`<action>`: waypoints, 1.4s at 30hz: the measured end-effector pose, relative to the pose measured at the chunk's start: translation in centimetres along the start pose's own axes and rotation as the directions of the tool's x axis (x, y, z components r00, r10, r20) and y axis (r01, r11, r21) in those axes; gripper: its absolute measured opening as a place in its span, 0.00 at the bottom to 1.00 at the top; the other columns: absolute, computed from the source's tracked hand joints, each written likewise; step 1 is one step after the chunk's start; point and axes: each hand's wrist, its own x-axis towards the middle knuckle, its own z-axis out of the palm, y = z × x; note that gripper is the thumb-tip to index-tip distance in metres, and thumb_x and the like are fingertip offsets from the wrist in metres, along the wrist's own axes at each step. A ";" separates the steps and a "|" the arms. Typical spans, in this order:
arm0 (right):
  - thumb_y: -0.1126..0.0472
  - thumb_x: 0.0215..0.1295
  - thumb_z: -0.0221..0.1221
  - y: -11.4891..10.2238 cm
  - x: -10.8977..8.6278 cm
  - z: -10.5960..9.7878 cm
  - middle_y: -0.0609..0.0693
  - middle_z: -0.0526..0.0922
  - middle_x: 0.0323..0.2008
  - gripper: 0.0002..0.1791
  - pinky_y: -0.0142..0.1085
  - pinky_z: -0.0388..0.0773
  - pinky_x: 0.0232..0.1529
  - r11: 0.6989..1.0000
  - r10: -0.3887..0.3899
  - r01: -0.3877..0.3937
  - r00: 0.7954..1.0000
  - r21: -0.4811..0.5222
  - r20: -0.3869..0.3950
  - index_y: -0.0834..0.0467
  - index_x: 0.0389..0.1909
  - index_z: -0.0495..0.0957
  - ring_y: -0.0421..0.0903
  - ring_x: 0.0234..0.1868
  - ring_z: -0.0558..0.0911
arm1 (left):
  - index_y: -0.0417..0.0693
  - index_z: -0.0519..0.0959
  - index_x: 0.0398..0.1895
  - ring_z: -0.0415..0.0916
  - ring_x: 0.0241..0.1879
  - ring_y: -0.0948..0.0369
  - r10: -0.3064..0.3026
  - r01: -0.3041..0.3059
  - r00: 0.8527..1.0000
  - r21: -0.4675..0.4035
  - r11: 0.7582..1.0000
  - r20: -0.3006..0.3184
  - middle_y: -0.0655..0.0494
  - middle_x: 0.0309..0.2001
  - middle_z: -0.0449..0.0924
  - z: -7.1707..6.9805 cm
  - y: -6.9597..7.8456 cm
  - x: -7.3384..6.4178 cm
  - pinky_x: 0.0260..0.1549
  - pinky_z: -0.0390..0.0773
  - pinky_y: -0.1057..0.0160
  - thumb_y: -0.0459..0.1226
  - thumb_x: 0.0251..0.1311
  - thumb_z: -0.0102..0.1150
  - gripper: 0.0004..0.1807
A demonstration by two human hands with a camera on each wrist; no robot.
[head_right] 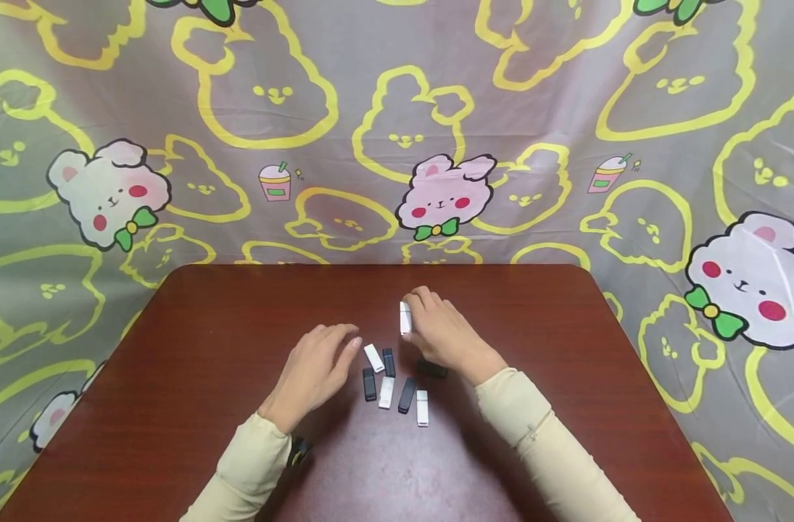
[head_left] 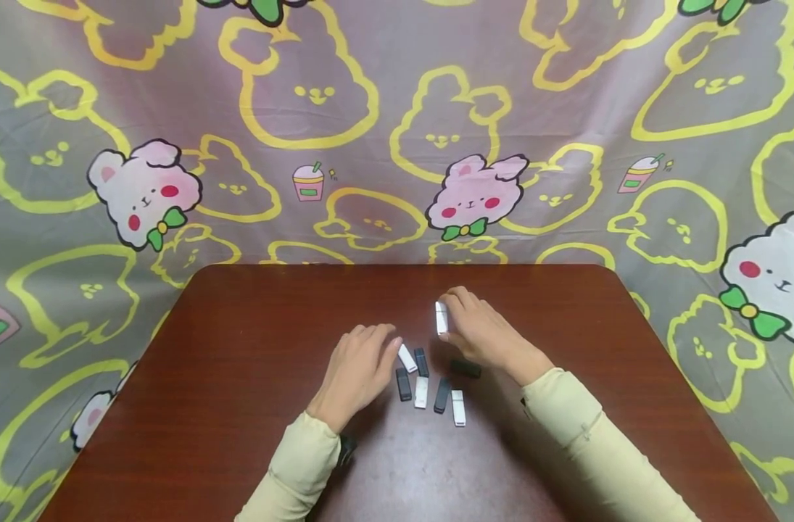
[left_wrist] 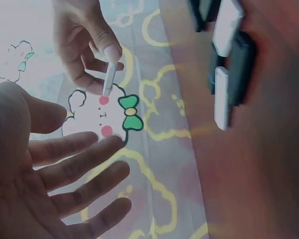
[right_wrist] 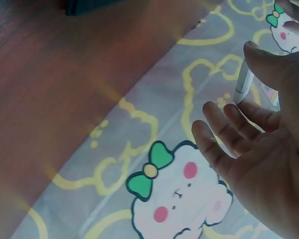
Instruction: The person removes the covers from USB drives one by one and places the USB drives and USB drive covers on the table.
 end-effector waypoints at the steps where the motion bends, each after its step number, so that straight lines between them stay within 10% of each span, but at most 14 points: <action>1: 0.55 0.63 0.70 -0.1 0.0 -0.2 0.58 0.75 0.58 0.32 0.48 0.81 0.56 1.000 -0.006 0.006 1.000 0.000 -0.007 0.64 0.63 0.69 0.51 0.54 0.77 | 0.46 0.84 0.48 0.80 0.35 0.57 -0.010 0.011 1.000 -0.021 1.000 0.009 0.53 0.36 0.88 0.0 0.1 0.3 0.37 0.80 0.56 0.44 0.72 0.56 0.14; 26: 0.57 0.55 0.75 -3.5 -0.7 -1.8 0.53 0.79 0.50 0.30 0.42 0.82 0.45 0.979 -0.197 0.184 0.961 -0.082 -0.196 0.61 0.56 0.75 0.48 0.48 0.80 | 0.43 0.84 0.45 0.76 0.25 0.68 -0.101 0.131 0.991 -0.409 0.903 0.093 0.56 0.29 0.86 1.1 2.3 4.9 0.27 0.73 0.69 0.40 0.68 0.61 0.10; 33: 0.53 0.64 0.69 -3.9 -0.7 -1.6 0.53 0.79 0.46 0.30 0.37 0.82 0.39 0.985 -0.049 0.072 0.988 0.157 -0.143 0.61 0.61 0.69 0.43 0.40 0.80 | 0.44 0.82 0.41 0.81 0.27 0.67 -0.144 0.164 0.986 -0.537 0.828 0.080 0.54 0.29 0.87 0.7 2.2 4.6 0.27 0.77 0.69 0.41 0.67 0.65 0.09; 42: 0.62 0.70 0.63 -3.7 -0.6 -1.5 0.51 0.81 0.29 0.09 0.32 0.77 0.26 0.779 0.043 -0.056 0.998 0.625 0.036 0.56 0.47 0.76 0.42 0.25 0.78 | 0.49 0.79 0.38 0.76 0.27 0.64 -0.118 0.157 0.988 -0.588 0.794 0.105 0.55 0.29 0.83 0.4 2.3 4.2 0.28 0.76 0.69 0.44 0.69 0.63 0.08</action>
